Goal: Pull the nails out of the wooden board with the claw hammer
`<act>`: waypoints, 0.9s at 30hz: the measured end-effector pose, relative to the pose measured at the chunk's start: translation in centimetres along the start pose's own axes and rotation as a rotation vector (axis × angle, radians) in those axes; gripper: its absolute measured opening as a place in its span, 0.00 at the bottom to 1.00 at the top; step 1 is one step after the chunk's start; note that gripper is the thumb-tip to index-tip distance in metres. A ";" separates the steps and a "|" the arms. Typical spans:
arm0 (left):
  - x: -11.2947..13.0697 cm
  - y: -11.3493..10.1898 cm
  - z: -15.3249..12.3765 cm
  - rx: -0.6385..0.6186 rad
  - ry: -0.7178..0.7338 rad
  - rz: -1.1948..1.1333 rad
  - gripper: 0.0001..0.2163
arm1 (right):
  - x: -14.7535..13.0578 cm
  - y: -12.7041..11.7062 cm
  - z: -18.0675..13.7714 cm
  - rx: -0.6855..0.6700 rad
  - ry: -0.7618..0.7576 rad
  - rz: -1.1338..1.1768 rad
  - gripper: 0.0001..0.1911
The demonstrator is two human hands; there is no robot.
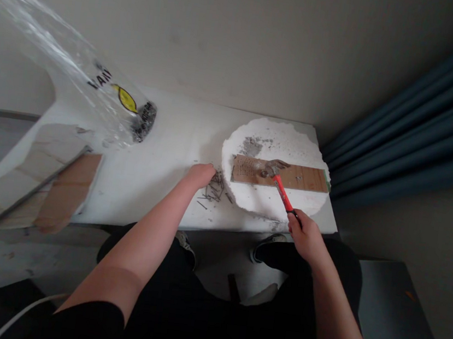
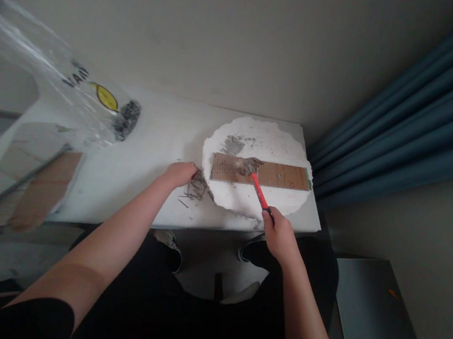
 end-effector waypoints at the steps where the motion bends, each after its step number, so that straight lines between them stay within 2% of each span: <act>1: 0.1 -0.1 -0.1 0.003 0.015 0.003 0.13 | 0.0 0.0 0.0 0.000 0.000 -0.003 0.17; 5: -0.7 -1.7 -0.2 0.083 -0.056 -0.087 0.13 | -0.2 -0.1 -0.1 0.003 0.002 -0.008 0.17; 7: -1.6 -2.9 -0.3 0.145 -0.126 -0.215 0.12 | -0.1 -0.1 -0.1 0.005 0.006 -0.008 0.17; 9: -1.9 -4.1 -0.4 0.217 -0.133 -0.422 0.09 | -0.1 0.0 -0.1 0.008 0.007 -0.009 0.17; 13: -0.6 -6.6 -1.0 0.344 0.063 -0.883 0.07 | 0.0 0.0 0.0 0.012 0.001 -0.001 0.17; 17: 0.5 -8.3 -2.0 0.446 0.181 -1.069 0.09 | -0.1 0.0 0.0 0.010 -0.002 -0.015 0.17; 21: 1.1 -8.0 -2.2 0.416 0.184 -1.150 0.11 | -0.3 0.0 -0.1 0.010 -0.002 -0.015 0.17; 27: 1.8 -6.6 -1.6 0.332 0.194 -1.103 0.08 | -0.3 0.0 0.0 0.009 -0.012 -0.008 0.17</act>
Point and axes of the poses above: each hand's wrist, its own z-axis towards the middle knuckle, its own y-axis out of the palm, x = y × z, the point moved 9 cm from there along z, towards the middle knuckle, and after that the axes turned 10 degrees about -y, right-handed, at the moved point
